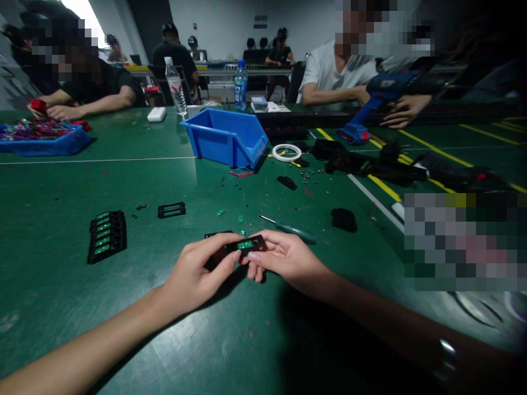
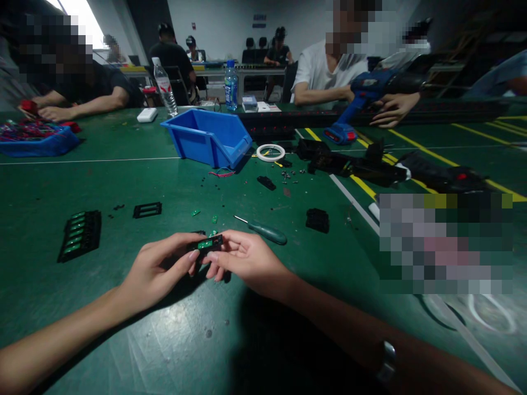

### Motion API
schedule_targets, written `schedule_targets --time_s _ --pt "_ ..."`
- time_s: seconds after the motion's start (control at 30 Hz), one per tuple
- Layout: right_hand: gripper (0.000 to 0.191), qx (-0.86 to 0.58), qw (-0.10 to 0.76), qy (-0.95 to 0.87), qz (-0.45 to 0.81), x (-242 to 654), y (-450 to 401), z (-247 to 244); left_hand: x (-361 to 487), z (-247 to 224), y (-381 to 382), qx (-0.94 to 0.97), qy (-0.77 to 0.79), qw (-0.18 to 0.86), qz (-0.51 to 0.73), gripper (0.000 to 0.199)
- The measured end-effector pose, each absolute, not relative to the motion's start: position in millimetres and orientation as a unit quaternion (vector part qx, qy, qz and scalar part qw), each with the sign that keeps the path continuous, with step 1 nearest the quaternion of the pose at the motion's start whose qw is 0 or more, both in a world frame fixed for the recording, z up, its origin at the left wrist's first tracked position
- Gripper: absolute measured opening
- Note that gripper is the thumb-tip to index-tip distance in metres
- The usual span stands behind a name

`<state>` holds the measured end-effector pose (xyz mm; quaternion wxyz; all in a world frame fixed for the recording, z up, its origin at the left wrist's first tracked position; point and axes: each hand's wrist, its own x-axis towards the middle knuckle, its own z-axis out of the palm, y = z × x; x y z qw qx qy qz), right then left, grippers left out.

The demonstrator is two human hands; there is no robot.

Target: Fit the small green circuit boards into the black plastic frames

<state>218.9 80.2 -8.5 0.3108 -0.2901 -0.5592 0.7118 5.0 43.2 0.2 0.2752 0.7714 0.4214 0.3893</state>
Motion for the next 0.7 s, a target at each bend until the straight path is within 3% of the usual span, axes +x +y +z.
schedule_targets --time_s 0.7 --pt "0.024 -0.289 0.312 -0.557 0.713 218.9 80.1 -7.7 6.0 -0.1 43.7 0.776 0.415 0.255 0.401 0.026"
